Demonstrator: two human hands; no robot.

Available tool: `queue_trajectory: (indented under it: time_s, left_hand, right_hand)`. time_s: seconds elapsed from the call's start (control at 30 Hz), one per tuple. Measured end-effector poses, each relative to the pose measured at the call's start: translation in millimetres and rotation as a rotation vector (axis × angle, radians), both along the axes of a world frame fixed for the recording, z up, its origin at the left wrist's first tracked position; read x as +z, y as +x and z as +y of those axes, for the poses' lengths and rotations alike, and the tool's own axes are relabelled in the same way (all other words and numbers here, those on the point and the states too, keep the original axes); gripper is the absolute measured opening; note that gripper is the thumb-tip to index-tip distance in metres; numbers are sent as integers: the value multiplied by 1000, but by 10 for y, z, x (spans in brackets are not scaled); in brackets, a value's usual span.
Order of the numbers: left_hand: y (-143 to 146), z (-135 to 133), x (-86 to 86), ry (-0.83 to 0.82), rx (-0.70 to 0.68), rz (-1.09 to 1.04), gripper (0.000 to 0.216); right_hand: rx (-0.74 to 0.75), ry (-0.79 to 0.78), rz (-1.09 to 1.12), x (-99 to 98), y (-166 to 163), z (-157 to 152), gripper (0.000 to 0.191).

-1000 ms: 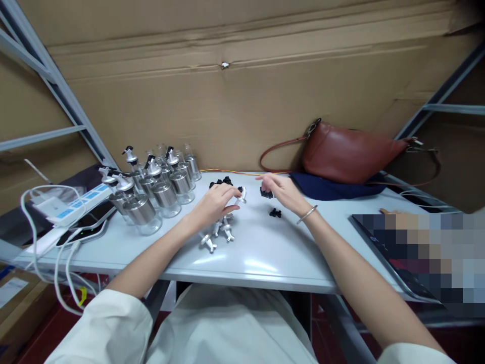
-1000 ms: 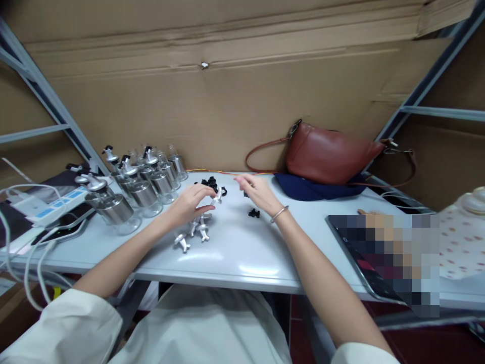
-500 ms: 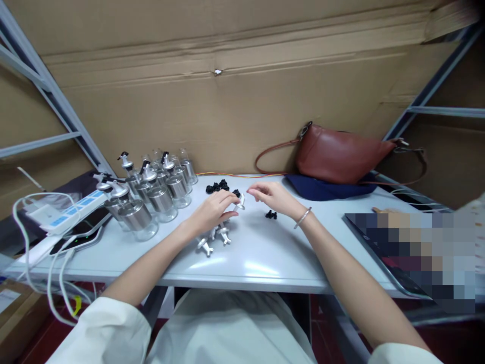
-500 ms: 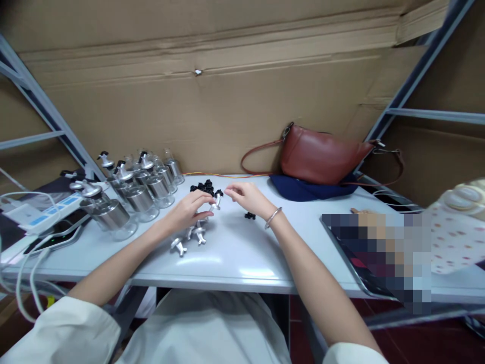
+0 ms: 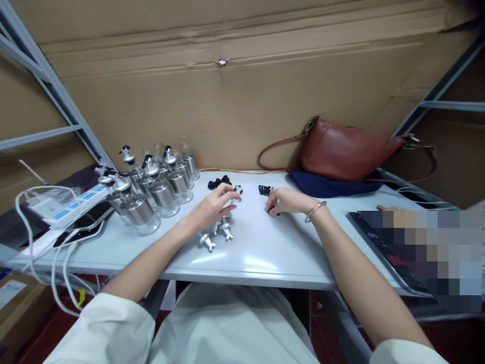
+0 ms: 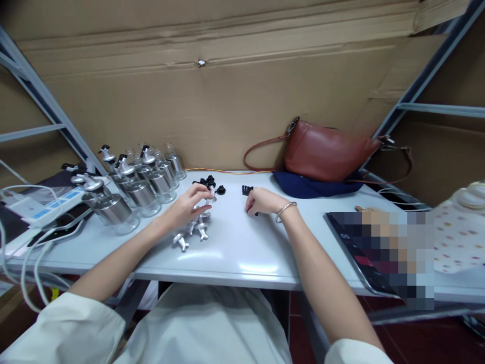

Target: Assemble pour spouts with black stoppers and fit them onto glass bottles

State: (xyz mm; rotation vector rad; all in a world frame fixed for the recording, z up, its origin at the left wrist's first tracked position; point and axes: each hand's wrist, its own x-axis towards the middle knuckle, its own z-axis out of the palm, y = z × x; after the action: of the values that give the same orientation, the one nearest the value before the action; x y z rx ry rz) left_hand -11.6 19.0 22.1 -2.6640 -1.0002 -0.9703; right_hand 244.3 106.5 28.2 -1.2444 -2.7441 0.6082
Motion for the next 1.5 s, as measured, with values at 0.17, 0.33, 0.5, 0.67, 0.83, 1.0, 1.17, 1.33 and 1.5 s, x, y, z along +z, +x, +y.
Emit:
queue_trajectory:
  time_s: [0.17,0.33,0.5,0.67,0.83,1.0,1.17,1.33,1.5]
  left_hand:
    - [14,-6,-3,11,9,30,21]
    - [8,7,-31,27,-7,26,25]
    - [7,11,-24,56,-33,-18,26]
    - [12,-2,9,117,-20,32,20]
    - [8,14,-22,142,-35,15,20]
    - [9,24,-53,129,-75,0,21]
    - [15,13,-59,139,-80,12,21]
    - [31,-14,-67,155,-65,35,20]
    - [47,-43,-48,205,-67,62,20]
  right_hand:
    - [-49,-50,220,40,-45,-46,9]
    - [-42,-162,626,91,-170,-163,17]
    - [-16,-48,810,116,-308,-261,25]
    - [-25,-156,1033,91,-418,-314,26]
    - [-24,-256,1114,67,-475,-349,31]
    - [-41,-302,1149,77,-484,-370,32]
    - [-44,-314,1149,84,-487,-382,32]
    - [-64,-236,1097,94,-487,-394,32]
    - [-72,-234,1088,91,-485,-401,28]
